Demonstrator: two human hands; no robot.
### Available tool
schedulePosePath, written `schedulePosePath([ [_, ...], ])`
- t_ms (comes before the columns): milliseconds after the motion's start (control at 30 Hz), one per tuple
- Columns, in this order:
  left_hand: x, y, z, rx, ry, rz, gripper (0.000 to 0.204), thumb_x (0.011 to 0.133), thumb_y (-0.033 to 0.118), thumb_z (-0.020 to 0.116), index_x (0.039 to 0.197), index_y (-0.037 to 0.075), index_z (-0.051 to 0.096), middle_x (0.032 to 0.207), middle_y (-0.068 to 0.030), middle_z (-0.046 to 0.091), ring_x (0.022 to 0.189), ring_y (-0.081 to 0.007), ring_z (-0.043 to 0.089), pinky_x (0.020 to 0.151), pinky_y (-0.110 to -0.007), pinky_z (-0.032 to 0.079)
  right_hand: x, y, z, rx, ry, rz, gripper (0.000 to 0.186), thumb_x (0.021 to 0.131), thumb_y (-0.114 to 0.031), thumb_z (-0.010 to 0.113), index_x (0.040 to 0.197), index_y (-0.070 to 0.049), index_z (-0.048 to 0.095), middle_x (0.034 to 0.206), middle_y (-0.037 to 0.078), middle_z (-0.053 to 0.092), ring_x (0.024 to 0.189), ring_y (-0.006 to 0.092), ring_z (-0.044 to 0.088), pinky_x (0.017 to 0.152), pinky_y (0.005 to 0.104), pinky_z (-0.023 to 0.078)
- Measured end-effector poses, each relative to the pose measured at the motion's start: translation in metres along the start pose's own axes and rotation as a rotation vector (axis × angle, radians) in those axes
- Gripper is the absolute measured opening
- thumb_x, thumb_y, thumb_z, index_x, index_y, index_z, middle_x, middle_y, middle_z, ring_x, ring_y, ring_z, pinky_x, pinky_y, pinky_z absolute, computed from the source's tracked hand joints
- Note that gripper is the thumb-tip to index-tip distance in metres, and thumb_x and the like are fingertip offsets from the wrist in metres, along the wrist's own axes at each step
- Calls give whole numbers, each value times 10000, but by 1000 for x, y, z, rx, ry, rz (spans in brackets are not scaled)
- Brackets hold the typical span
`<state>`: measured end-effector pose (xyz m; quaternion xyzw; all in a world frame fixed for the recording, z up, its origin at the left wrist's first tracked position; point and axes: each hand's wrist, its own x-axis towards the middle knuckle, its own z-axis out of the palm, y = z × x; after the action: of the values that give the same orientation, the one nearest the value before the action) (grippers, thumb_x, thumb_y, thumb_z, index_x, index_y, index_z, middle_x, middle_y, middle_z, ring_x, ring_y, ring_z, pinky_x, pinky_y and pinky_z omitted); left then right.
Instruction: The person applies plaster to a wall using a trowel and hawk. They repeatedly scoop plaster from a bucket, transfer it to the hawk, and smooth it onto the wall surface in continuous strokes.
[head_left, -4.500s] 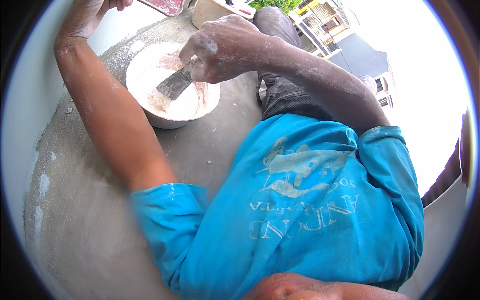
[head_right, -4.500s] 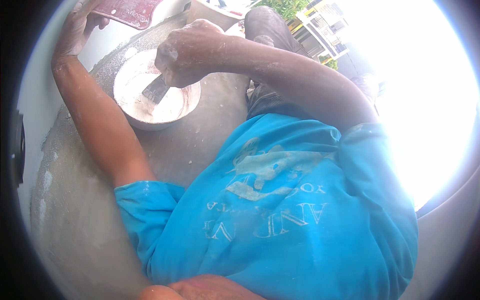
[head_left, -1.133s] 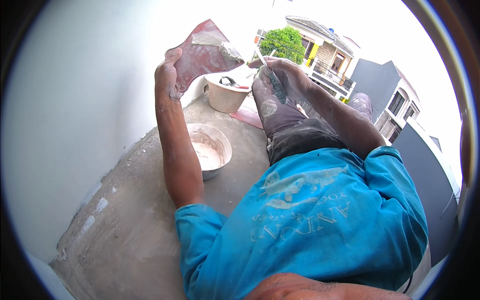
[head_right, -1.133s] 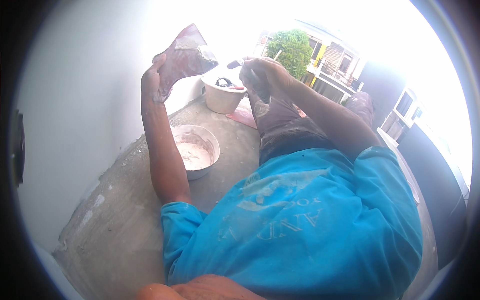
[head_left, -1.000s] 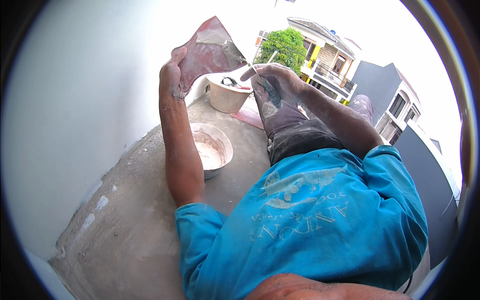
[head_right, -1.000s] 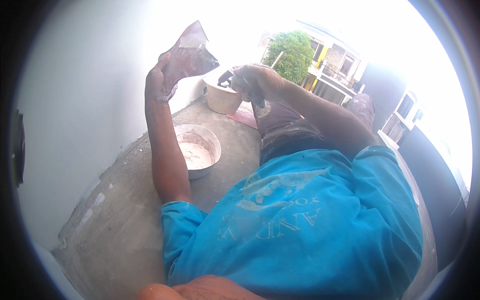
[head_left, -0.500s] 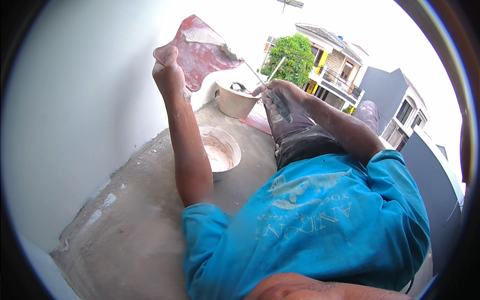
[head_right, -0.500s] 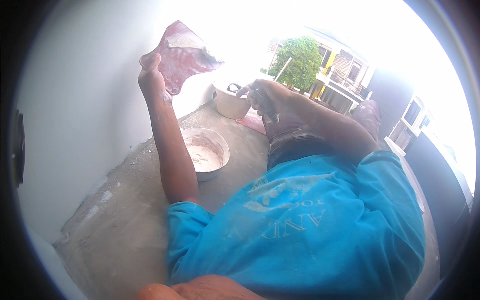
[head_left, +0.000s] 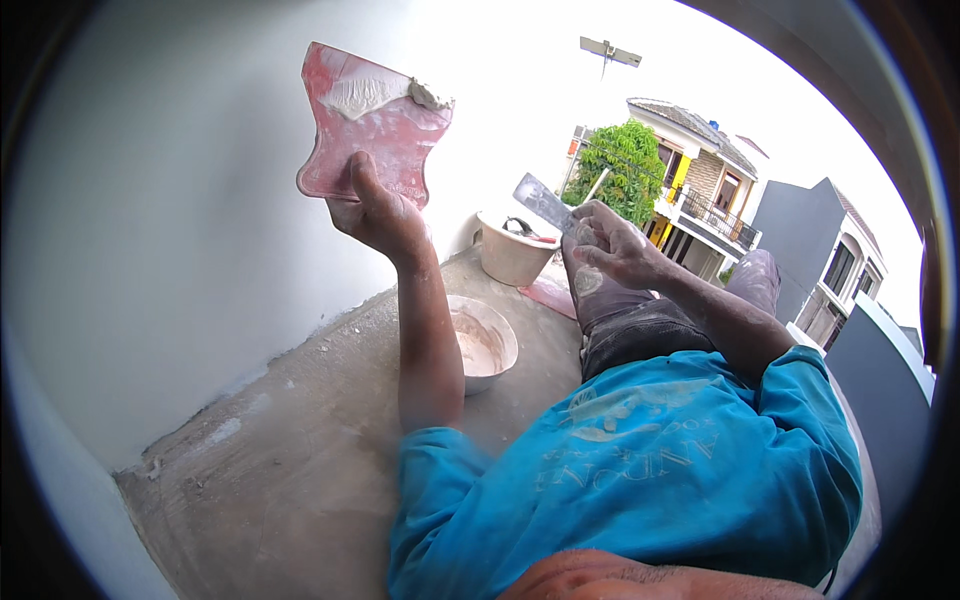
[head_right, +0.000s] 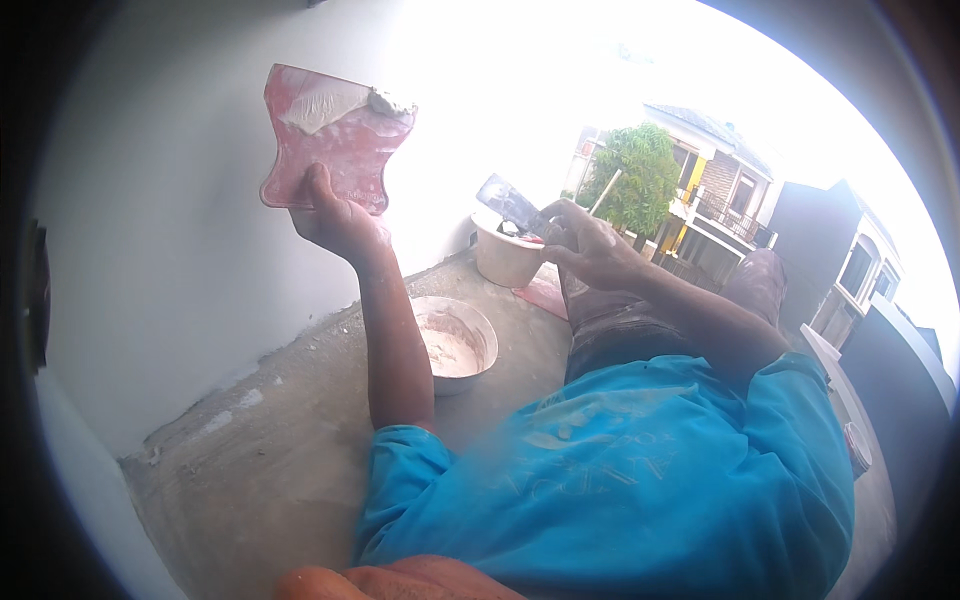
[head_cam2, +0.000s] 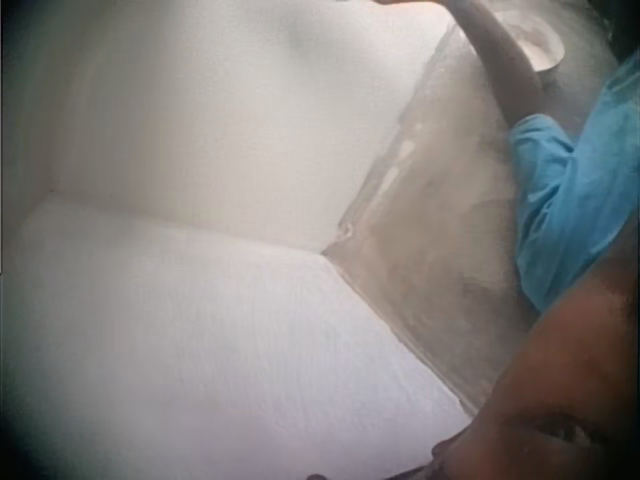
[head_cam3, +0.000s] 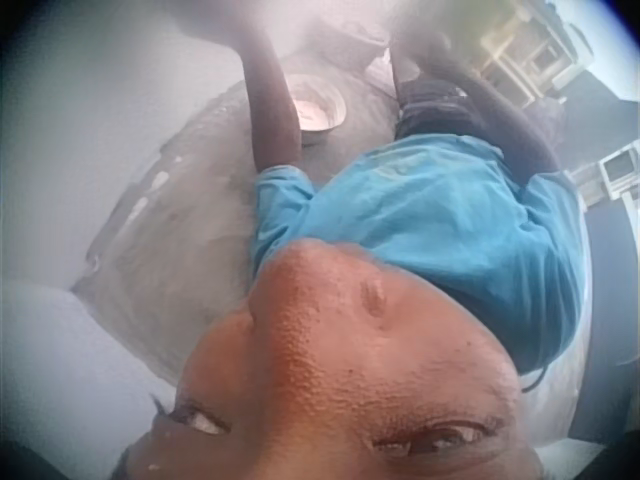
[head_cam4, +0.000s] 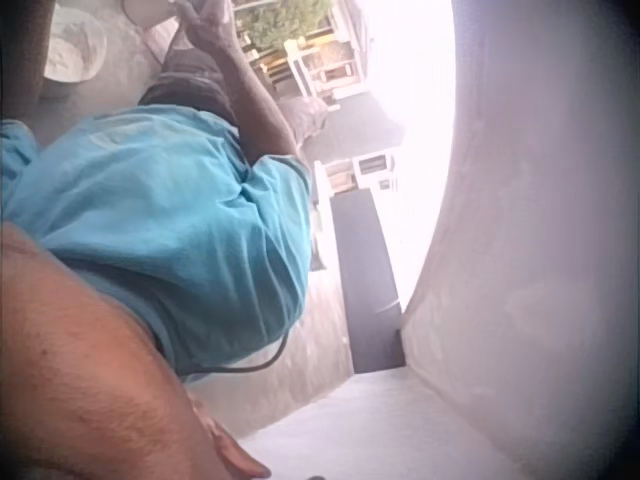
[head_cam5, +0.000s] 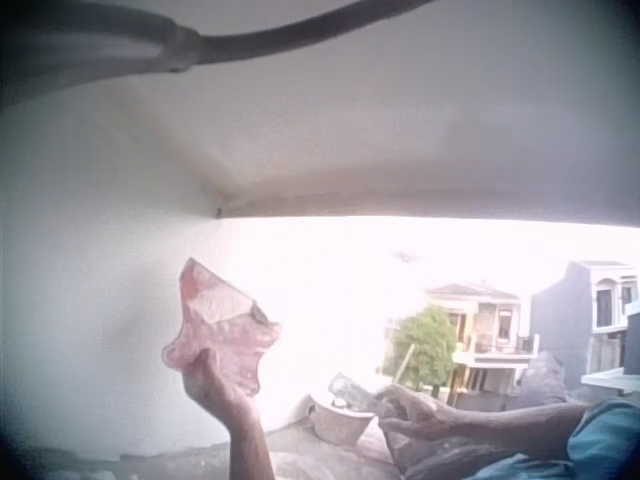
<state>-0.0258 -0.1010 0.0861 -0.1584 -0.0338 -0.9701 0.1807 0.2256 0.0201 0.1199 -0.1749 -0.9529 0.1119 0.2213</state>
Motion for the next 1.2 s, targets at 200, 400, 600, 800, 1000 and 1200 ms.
schedulePosePath([
  [200,-23,-29,3,-152,-83,375,412,973,147,501,1288,-112,440,1401,-258,452,1232,-331,530,974,-409,494,-9,-110,-3,174,22,-95,600,995,-251,619,1498,-24,382,1110,136,640,767,119,669,621,280,588],
  [400,-31,-103,-23,234,-64,644,524,1004,327,440,1314,-95,455,1457,-290,378,1287,-408,465,1038,-522,410,-27,-162,19,47,-77,-368,551,1002,-317,593,1470,-60,455,967,125,638,695,146,683,597,303,603],
  [600,-24,-74,-18,176,-231,890,517,1018,300,396,1391,-56,373,1350,-263,427,1194,-379,527,927,-537,470,-24,-170,20,65,-46,-464,521,1010,-308,581,1451,-49,481,971,140,645,626,148,675,559,301,592],
  [800,-24,-45,-14,82,-245,776,652,986,203,452,1511,-65,176,1478,-281,289,1334,-404,443,1026,-533,470,-5,-199,-6,38,-59,-293,463,1013,-302,577,1422,-89,532,999,186,701,631,153,698,576,296,611],
  [1000,-27,-7,7,2,-37,368,742,988,215,511,1545,-20,81,1523,-306,187,1364,-396,413,1076,-474,456,9,-168,-38,-18,177,-430,536,973,-317,640,1431,-75,503,926,111,671,610,124,678,515,259,564],
  [1200,-19,22,15,-176,-78,64,875,836,167,718,1508,22,177,1386,-229,420,1251,-334,529,1047,-486,525,67,-108,-51,-365,613,-662,473,909,-211,722,1300,-44,515,1071,163,668,892,233,722,719,346,603],
])
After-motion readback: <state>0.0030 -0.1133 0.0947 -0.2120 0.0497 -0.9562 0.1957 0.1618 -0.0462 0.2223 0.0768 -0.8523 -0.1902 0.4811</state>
